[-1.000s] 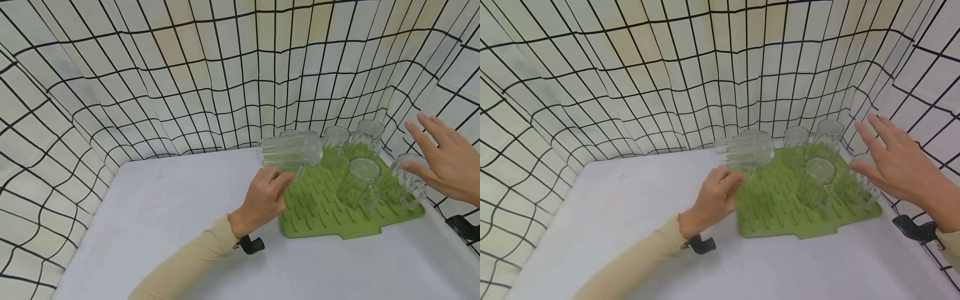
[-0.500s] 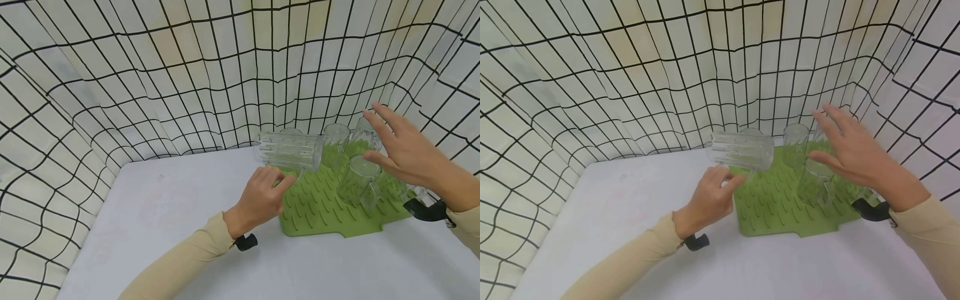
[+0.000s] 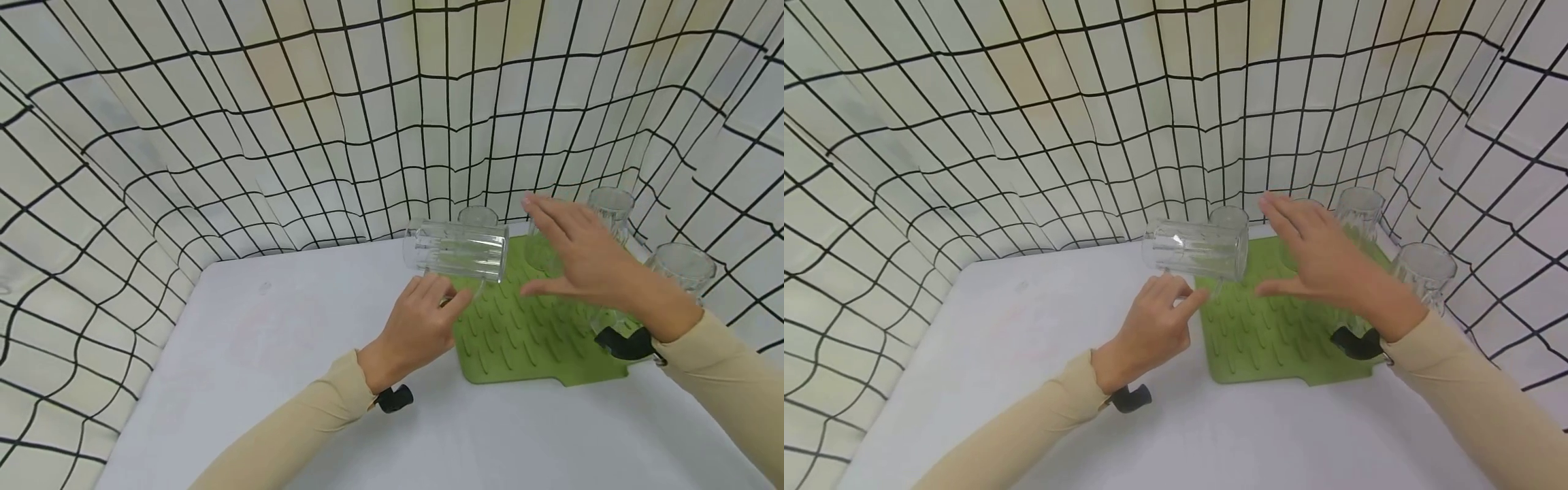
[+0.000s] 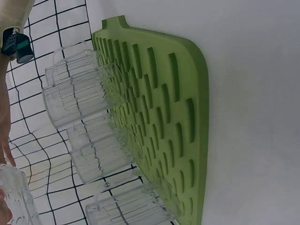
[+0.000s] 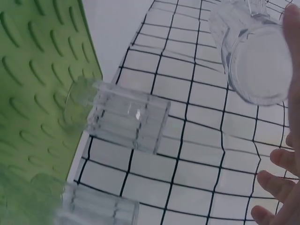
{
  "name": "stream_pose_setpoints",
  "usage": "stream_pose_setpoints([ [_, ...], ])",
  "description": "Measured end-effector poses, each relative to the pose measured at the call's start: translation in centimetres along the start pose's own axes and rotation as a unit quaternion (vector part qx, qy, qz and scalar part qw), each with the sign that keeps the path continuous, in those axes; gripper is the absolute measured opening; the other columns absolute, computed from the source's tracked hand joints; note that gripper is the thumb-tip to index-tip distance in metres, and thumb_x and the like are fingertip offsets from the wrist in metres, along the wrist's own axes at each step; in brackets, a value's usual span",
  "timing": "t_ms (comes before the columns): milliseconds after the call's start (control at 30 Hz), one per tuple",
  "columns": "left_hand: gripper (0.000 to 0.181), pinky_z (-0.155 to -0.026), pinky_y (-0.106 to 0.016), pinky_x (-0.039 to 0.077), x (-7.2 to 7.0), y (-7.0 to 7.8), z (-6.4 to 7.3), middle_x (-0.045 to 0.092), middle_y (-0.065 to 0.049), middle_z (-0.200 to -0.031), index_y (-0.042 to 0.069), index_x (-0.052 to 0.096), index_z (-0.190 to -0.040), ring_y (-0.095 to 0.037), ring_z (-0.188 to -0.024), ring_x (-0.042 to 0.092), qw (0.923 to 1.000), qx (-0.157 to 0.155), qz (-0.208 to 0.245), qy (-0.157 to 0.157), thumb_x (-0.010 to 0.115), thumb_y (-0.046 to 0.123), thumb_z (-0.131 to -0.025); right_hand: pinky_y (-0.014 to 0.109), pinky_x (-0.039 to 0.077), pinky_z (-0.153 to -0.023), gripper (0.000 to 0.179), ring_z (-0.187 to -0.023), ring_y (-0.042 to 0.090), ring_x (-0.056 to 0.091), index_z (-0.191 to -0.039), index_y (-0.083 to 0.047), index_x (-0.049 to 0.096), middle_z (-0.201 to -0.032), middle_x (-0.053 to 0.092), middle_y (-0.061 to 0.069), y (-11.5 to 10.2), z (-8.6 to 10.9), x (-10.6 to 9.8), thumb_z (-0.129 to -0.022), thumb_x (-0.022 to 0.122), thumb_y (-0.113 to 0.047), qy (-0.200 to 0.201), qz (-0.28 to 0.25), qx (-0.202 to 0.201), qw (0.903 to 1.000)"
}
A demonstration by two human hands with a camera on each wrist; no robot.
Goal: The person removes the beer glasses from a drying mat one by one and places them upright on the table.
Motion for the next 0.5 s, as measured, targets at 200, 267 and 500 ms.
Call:
stream_pose_setpoints([
  [200, 0.040, -0.064, -0.024, 0.037, 0.1, 0.2, 0.4, 0.059, 0.001, -0.085, 0.017, 0.074, -0.104, -0.015, -0.076, 0.050, 1.0000, 0.002, 0.001, -0.001, 0.064, -0.010, -0.077, 0.070, 0.043, -0.111, 0.129, -0.146, 0.049, 0.040, -0.167, -0.011, 0.012, -0.169, 0.028, 0.022, -1.3, -0.9, 1.1, -0.073, 0.082, -0.067, -0.046, -0.064, 0.034, 0.9963],
  [267, 0.038, -0.064, -0.024, 0.037, 0.1, 0.3, 0.4, 0.059, 0.001, -0.085, 0.017, 0.074, -0.103, -0.015, -0.076, 0.050, 1.0000, 0.002, 0.001, 0.001, 0.065, -0.009, -0.077, 0.070, 0.045, -0.109, 0.127, -0.146, 0.049, 0.040, -0.167, -0.014, 0.012, -0.169, 0.027, 0.021, -1.6, -1.1, 1.3, -0.074, 0.089, -0.053, -0.056, -0.089, 0.051, 0.9932],
  [500, 0.036, -0.064, -0.023, 0.038, 0.2, 0.4, 0.5, 0.060, 0.001, -0.086, 0.017, 0.074, -0.104, -0.015, -0.076, 0.051, 1.0000, -0.004, 0.005, -0.005, 0.068, -0.007, -0.078, 0.067, 0.052, -0.102, 0.119, -0.134, 0.045, 0.054, -0.167, -0.021, 0.009, -0.165, 0.031, 0.021, -2.0, -1.3, 2.5, -0.080, 0.088, -0.039, -0.066, -0.169, 0.085, 0.9797],
])
Point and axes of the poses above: each hand's wrist, its own z-axis away from the middle knuckle, its own x-axis out of the palm, y = z × x, the point moved 3 cm from there along -z, towards the middle knuckle
